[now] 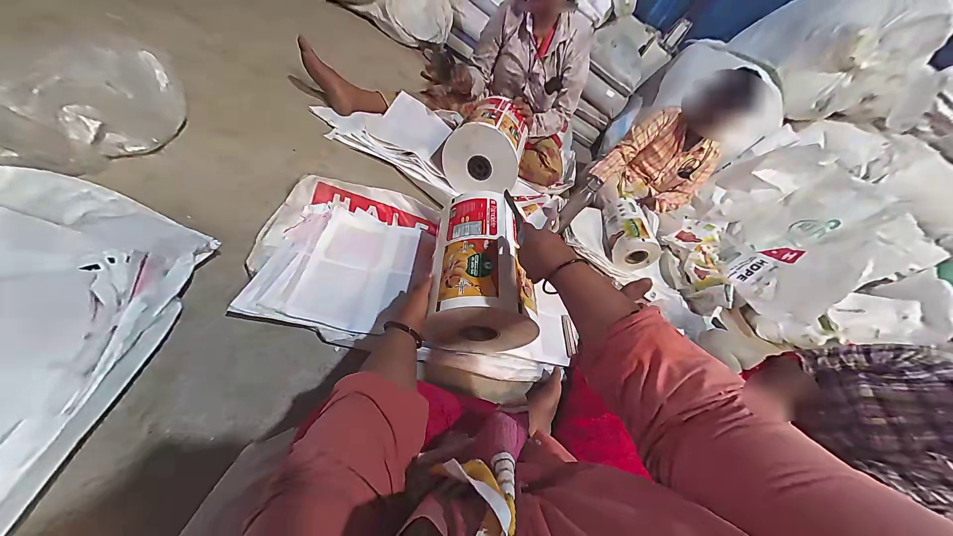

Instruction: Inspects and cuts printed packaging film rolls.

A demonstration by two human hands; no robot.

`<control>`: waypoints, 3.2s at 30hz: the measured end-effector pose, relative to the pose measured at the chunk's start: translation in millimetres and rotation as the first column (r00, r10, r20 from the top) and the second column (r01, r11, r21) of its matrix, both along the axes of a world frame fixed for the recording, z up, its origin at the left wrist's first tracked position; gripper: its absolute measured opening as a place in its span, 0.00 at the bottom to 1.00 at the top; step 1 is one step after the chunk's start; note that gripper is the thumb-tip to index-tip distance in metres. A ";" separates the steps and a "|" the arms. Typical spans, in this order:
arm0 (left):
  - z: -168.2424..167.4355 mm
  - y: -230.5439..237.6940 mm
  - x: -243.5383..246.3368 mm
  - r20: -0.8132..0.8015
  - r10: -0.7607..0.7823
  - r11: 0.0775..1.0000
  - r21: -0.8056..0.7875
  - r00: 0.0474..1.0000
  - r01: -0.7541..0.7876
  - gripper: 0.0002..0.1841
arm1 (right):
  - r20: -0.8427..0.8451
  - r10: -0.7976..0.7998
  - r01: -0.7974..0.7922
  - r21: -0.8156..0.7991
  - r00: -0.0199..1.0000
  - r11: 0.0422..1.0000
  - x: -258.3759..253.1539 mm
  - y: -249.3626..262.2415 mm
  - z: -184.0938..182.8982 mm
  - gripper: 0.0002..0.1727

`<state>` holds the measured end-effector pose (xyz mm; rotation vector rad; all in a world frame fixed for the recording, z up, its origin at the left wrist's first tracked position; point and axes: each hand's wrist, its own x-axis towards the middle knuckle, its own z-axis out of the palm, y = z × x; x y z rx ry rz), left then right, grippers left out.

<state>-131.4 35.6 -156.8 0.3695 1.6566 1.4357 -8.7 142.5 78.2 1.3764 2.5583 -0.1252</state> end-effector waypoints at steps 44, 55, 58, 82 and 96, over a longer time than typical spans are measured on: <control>18.8 7.9 7.7 0.068 0.075 0.995 0.063 0.995 -0.079 0.30 | 0.144 -0.070 0.069 0.012 0.987 0.998 -66.0 56.2 -23.9 0.28; 20.9 7.2 3.6 0.023 0.029 0.999 0.014 0.999 -0.029 0.31 | 0.142 -0.083 0.079 0.030 0.986 0.996 -67.1 57.2 -27.4 0.27; 19.1 11.3 1.5 0.065 0.044 0.996 0.070 0.997 -0.048 0.31 | 0.092 -0.090 0.091 -0.002 0.992 0.996 -48.3 47.3 -27.4 0.33; 0.7 -19.5 0.7 -0.026 0.014 0.998 -0.058 1.000 -0.015 0.34 | -0.671 -0.532 -0.037 -0.639 0.516 0.769 168.4 -40.6 -97.0 0.39; 17.7 -39.5 35.5 -0.087 0.077 0.955 -0.278 0.993 -0.099 0.40 | -0.457 -0.888 0.079 -0.884 0.052 0.460 275.1 -60.1 -230.6 0.45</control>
